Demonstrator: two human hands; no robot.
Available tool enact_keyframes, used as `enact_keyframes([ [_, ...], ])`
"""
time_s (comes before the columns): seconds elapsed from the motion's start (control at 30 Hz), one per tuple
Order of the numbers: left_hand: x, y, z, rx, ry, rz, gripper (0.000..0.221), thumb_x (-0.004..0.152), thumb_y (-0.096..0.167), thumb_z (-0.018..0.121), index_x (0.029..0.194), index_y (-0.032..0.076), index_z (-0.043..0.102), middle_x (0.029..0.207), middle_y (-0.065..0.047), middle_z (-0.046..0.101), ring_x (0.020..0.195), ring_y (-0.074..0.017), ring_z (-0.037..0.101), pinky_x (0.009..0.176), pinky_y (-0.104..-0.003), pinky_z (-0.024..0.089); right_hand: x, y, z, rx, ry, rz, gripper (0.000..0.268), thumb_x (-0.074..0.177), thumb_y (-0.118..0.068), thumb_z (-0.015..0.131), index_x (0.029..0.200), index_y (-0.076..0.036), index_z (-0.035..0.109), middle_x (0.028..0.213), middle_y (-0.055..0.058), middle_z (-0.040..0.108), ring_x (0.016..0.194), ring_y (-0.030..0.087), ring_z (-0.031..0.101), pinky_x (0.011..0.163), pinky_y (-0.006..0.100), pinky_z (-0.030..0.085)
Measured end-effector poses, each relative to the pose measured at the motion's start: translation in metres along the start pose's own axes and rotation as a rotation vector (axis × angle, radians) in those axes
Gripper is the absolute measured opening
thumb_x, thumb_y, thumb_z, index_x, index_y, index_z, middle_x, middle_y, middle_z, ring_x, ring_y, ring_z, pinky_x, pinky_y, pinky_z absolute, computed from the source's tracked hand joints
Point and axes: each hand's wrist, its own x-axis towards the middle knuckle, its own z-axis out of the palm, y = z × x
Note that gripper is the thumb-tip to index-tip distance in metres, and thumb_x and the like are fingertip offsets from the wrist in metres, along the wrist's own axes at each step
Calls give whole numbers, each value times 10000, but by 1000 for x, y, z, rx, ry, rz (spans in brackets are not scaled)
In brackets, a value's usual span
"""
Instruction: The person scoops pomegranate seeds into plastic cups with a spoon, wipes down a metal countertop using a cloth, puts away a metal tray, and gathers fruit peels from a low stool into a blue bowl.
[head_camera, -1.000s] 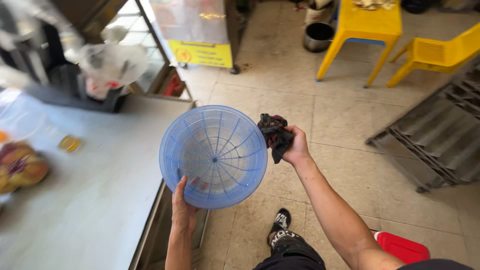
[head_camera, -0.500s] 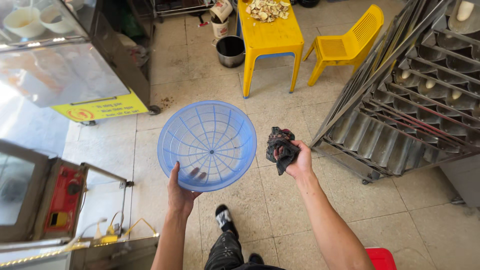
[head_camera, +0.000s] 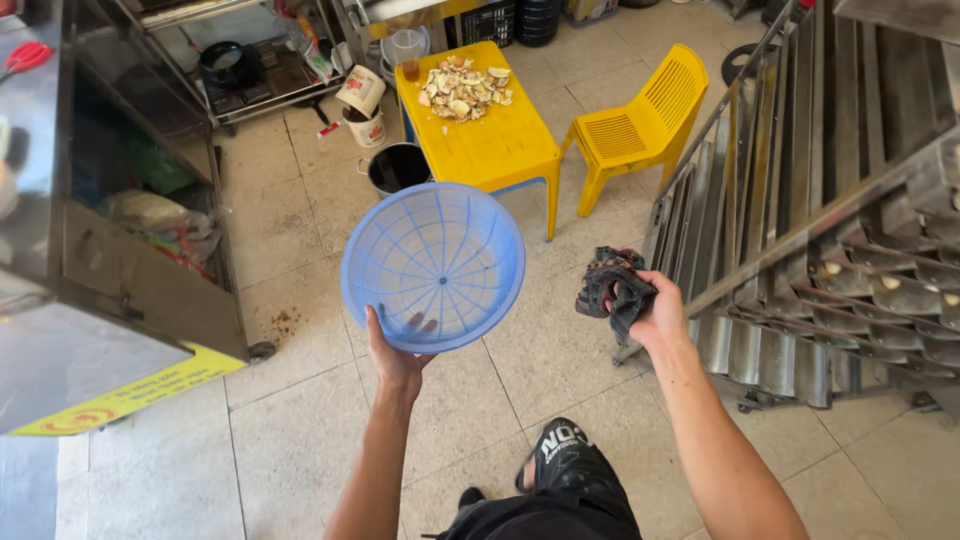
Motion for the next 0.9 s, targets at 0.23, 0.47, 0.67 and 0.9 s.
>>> enact_keyframes([
  [0.23, 168, 17, 101, 33, 10, 16, 938, 819, 792, 383, 1589, 279, 227, 1526, -203, 447, 1288, -399, 571, 990, -644, 469, 186, -53, 17, -39, 133, 69, 289, 922, -210, 533, 1113, -19, 636, 1015, 138, 731, 893, 301, 680, 786, 496, 528],
  [0.47, 292, 49, 195, -27, 126, 44, 933, 814, 791, 413, 1575, 263, 299, 1508, -192, 473, 1259, -399, 575, 960, -656, 456, 382, -120, 99, -140, -179, 154, 308, 983, -196, 566, 1223, -25, 656, 1057, 117, 733, 916, 259, 681, 796, 428, 541],
  [0.67, 403, 69, 254, -85, 167, 125, 894, 804, 768, 439, 1542, 277, 323, 1461, -160, 509, 1236, -384, 589, 968, -658, 445, 534, -159, 205, -22, -291, 221, 317, 1029, -192, 551, 1228, 28, 664, 1131, 136, 744, 967, 243, 699, 864, 377, 561],
  [0.9, 558, 98, 322, -225, 165, 143, 885, 822, 758, 452, 1543, 256, 349, 1445, -149, 507, 1227, -387, 590, 952, -623, 479, 663, -202, 327, -151, -339, 223, 313, 1025, -216, 541, 1230, -9, 657, 1164, 132, 727, 1041, 261, 696, 945, 418, 563],
])
